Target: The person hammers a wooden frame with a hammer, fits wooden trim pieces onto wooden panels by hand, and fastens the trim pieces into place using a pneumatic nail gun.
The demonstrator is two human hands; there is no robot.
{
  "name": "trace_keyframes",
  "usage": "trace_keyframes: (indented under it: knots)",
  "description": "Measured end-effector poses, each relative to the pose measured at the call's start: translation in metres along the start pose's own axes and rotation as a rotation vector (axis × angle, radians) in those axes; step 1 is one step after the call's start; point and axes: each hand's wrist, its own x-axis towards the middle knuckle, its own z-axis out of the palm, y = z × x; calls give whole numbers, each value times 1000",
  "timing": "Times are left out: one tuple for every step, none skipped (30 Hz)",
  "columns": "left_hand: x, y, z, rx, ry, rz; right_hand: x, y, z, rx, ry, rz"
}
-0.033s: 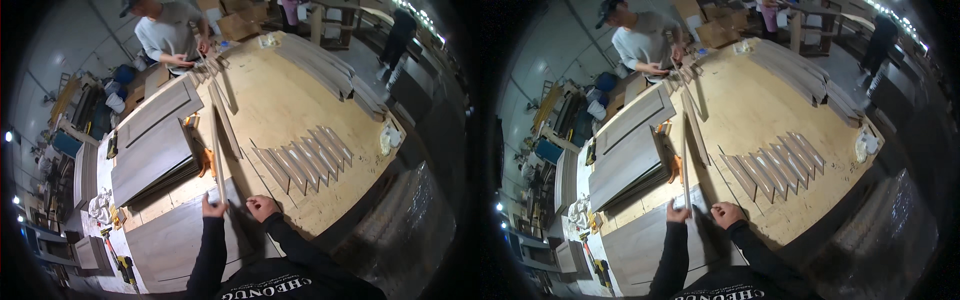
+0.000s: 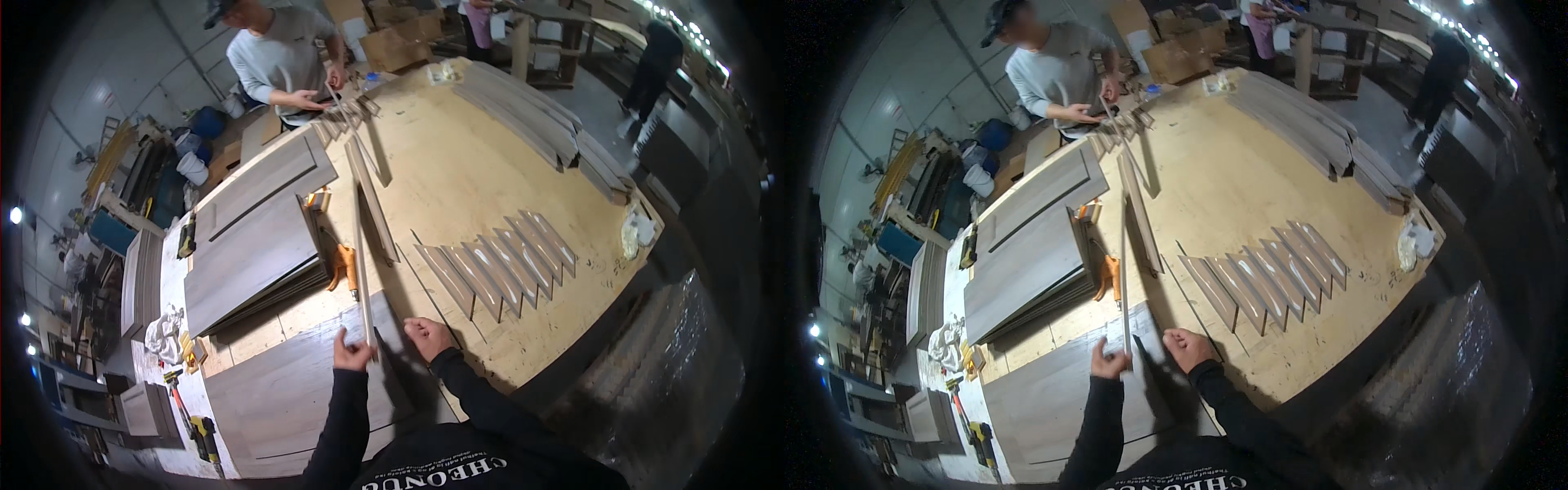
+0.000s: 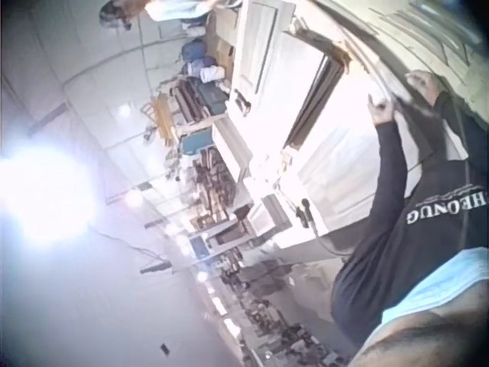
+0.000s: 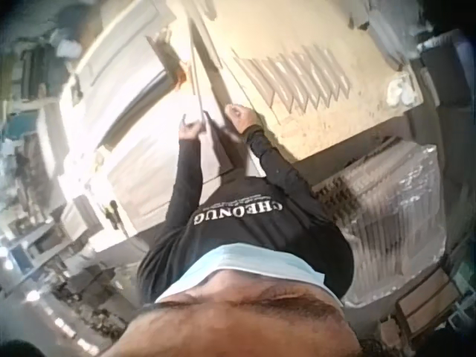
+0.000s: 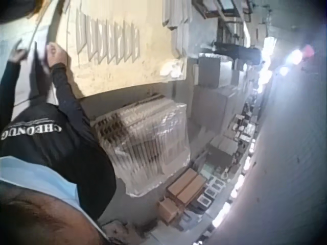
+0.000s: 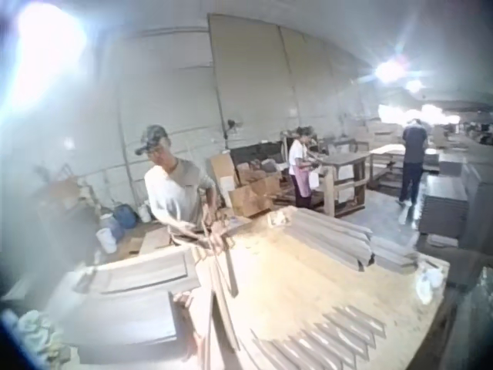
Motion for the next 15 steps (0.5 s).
trace_keyframes:
  knots:
    - [-37,3,-7,-128,-59,-45,5,-1,5,330,-121,216]
    - [-72,6,-15,-238,-108,-79,6,-6,14,620,-245,419]
    - [-102,7,-19,-327,-143,-100,2,-13,24,774,-326,519]
    - [-124,4,-21,-399,-162,-112,-5,-23,29,847,-392,553]
    - [-140,-2,-21,-448,-175,-117,-14,-31,36,866,-437,514]
    - [-148,-8,-21,-487,-186,-114,-19,-40,41,874,-464,498]
    - [-155,-14,-20,-525,-201,-116,-24,-45,43,865,-474,475]
    - [-162,-21,-19,-563,-218,-120,-30,-49,42,880,-471,486]
    - [-167,-23,-16,-531,-228,-98,-35,-53,42,894,-473,500]
    - [-171,-27,-16,-521,-249,-78,-39,-58,41,761,-492,439]
    - [-173,-32,-16,-513,-269,-55,-42,-64,41,688,-505,412]
    - [-176,-32,-15,-503,-288,-33,-45,-70,40,616,-517,387]
    - [-178,-32,-15,-408,-297,-3,-47,-76,41,551,-518,314]
    - [-179,-32,-19,-290,-288,65,-47,-77,41,480,-541,270]
    - [-179,-19,-27,-83,-263,224,-46,-77,37,410,-547,227]
